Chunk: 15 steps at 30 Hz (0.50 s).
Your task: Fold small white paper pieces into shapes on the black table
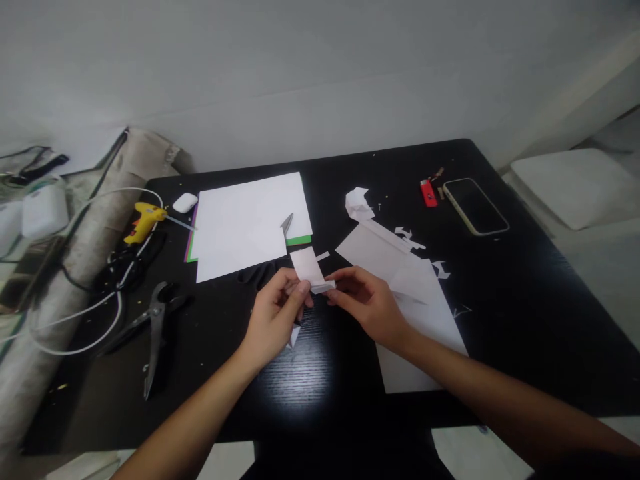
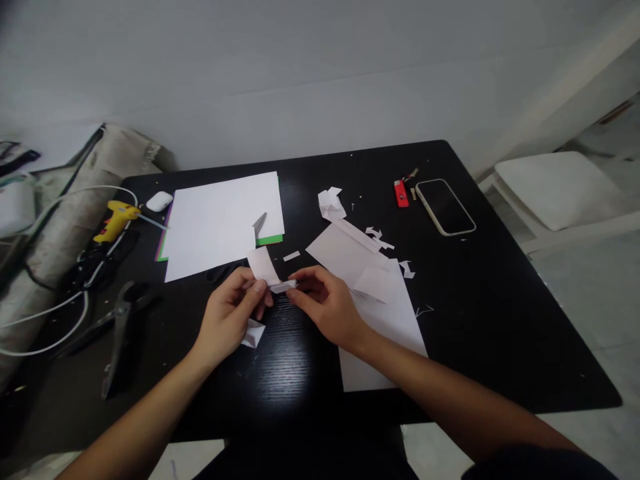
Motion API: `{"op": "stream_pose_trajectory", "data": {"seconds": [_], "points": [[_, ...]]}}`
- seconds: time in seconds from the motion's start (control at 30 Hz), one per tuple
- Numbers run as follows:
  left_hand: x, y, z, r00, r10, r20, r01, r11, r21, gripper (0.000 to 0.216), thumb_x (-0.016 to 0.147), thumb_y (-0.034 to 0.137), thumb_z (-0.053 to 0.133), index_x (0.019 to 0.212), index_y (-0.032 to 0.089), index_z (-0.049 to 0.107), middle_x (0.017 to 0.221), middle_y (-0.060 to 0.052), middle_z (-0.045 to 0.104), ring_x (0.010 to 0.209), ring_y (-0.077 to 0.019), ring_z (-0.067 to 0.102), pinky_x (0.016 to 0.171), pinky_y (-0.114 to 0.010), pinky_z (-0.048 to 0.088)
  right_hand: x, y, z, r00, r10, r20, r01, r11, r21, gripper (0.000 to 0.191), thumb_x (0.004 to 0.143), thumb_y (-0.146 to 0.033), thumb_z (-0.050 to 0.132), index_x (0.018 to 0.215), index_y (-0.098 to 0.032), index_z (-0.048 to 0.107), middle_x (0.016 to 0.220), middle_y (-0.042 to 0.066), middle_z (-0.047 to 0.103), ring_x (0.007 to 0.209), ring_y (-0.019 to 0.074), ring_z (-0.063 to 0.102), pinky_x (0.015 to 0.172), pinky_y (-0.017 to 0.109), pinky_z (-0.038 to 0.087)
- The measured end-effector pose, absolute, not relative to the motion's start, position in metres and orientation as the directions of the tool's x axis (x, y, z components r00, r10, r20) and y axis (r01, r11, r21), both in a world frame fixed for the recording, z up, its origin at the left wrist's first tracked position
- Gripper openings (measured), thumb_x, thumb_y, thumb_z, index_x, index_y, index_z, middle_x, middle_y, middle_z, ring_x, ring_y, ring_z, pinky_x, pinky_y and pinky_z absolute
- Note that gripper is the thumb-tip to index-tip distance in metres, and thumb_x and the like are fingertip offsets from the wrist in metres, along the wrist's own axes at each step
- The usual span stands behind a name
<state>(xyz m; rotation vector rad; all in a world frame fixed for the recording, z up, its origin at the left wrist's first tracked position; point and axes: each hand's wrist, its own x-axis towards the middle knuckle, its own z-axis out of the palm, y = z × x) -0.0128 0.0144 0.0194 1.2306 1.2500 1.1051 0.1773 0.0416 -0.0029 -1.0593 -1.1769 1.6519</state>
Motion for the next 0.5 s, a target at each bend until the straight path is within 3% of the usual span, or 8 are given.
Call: {"op": "stream_pose_trajectory", "data": {"seconds": [0.13,0.3,0.5], "points": [[-0.0128,0.0132,0.0195,0.064,0.997,-0.052,0.023,0.05,0.998,0.019,0.101,0.037,0.063,0.102,0.018,0.065,0.079,-0.001,0.07,0.06,-0.0107,0.061,0.06,-0.023,0.051,0.1782,0.0432,-0.0037,-0.251,0.96,-0.121,-0.112,-0.153,-0.982,0.025,0.083,-0.032,0.081,0.103,-0.023,0.07,0.092,0.001,0.069,0.078,0.0162,0.068,0.075,0.033,0.06],[-0.012,0.0129,0.0223,0.062,0.998,-0.015,0.018,0.014,1.0,0.018,0.095,0.033,0.072,0.105,0.017,0.073,0.095,-0.006,0.076,0.084,-0.0169,0.073,0.084,-0.03,0.061,0.1792,0.0417,0.001,-0.276,0.957,-0.086,-0.094,-0.116,-0.989,0.021,0.086,-0.028,0.076,0.105,-0.024,0.067,0.075,-0.005,0.061,0.06,0.0123,0.064,0.061,0.029,0.057],[-0.012,0.0129,0.0211,0.08,0.995,0.056,-0.046,-0.053,0.998,0.023,0.083,0.025,0.083,0.105,0.018,0.077,0.112,-0.01,0.074,0.095,-0.021,0.076,0.084,-0.031,0.065,0.1797,0.0357,0.0035,-0.305,0.951,0.051,-0.116,0.016,-0.993,0.044,0.088,-0.022,0.074,0.129,-0.03,0.06,0.102,0.002,0.075,0.086,0.0184,0.075,0.078,0.034,0.064]]}}
